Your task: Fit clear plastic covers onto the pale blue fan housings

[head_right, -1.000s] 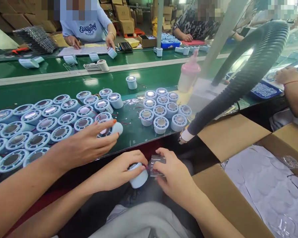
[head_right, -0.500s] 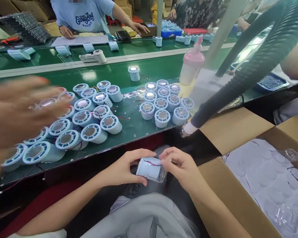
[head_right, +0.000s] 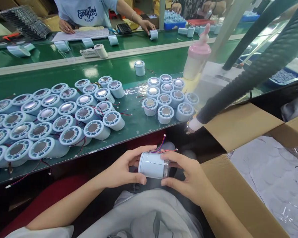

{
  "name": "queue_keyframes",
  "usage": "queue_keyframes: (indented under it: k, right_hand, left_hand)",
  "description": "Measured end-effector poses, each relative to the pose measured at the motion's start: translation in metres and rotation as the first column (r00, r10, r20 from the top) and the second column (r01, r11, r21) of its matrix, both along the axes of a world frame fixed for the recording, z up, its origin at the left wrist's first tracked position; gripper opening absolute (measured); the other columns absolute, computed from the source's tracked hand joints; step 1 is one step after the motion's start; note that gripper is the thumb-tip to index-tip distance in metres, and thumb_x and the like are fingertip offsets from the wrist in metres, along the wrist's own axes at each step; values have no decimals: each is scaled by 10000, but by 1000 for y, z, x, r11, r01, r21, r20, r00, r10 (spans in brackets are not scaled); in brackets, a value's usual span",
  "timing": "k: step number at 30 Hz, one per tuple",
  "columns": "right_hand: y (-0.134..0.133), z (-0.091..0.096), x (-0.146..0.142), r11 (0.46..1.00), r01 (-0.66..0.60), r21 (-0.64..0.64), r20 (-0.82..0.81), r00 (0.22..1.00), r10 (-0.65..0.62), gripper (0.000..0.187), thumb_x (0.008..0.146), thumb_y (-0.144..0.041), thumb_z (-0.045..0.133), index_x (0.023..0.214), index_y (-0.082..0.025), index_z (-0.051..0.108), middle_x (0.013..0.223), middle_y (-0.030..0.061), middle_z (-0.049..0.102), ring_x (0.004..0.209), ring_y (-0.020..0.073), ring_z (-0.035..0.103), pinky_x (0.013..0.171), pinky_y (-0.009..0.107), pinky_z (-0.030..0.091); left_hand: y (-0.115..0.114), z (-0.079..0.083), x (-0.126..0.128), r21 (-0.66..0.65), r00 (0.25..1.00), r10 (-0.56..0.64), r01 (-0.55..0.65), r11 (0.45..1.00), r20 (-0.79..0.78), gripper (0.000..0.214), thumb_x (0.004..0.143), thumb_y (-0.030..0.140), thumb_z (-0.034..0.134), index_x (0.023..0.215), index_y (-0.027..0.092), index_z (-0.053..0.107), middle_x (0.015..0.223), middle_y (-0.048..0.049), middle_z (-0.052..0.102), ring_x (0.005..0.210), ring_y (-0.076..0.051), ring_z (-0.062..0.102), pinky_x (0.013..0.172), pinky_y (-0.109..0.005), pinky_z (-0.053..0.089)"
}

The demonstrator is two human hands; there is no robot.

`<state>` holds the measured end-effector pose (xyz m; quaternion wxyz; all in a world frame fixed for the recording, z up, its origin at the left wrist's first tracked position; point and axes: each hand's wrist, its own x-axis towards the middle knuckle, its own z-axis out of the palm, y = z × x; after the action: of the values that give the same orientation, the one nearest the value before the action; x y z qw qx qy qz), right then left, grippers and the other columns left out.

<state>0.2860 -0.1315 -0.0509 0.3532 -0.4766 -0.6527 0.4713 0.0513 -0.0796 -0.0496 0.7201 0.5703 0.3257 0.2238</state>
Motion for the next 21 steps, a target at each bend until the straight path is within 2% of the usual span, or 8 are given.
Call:
queue_keyframes:
  k: [4, 9, 15, 21]
  right_hand:
    - [0, 5, 1, 985, -31, -172, -112, 994, 12, 429, 801, -263, 771, 1189, -334, 602, 1195, -1, 647, 1072, 187, 636, 932, 274, 545]
    - [0, 9, 0, 950, -71, -305, -231, 973, -1, 400, 812, -302, 764, 1171, -330, 588, 1149, 4, 643, 1054, 183, 625, 892, 277, 549]
    - [-1, 9, -1, 890, -96, -446, -335, 940, -67, 402, 810, -384, 756, 1151, -295, 563, 1050, 21, 655, 913, 169, 635, 791, 275, 548]
    - [3, 7, -2, 851, -121, -512, -370, 925, -91, 346, 850, -412, 706, 1113, -255, 546, 1028, 28, 666, 833, 145, 638, 709, 250, 553]
  left_hand:
    - [0, 6, -1, 85, 1000, -4, 4, 996, 10, 770, 651, 249, 853, 1355, 254, 542, 1341, -99, 583, 1139, -262, 608, 951, -355, 518]
    - [-1, 8, -3, 156, 1000, -31, 31, 987, -3, 758, 660, 220, 847, 1353, 260, 542, 1354, -98, 576, 1181, -264, 596, 985, -371, 510]
    - [-1, 10, -6, 250, 999, -47, 48, 967, -11, 759, 667, 240, 844, 1359, 290, 537, 1393, -92, 549, 1256, -290, 548, 1022, -395, 488]
    - [-1, 9, -7, 322, 998, -62, 62, 945, -9, 771, 669, 207, 843, 1365, 303, 525, 1409, -80, 537, 1310, -270, 503, 1022, -350, 489]
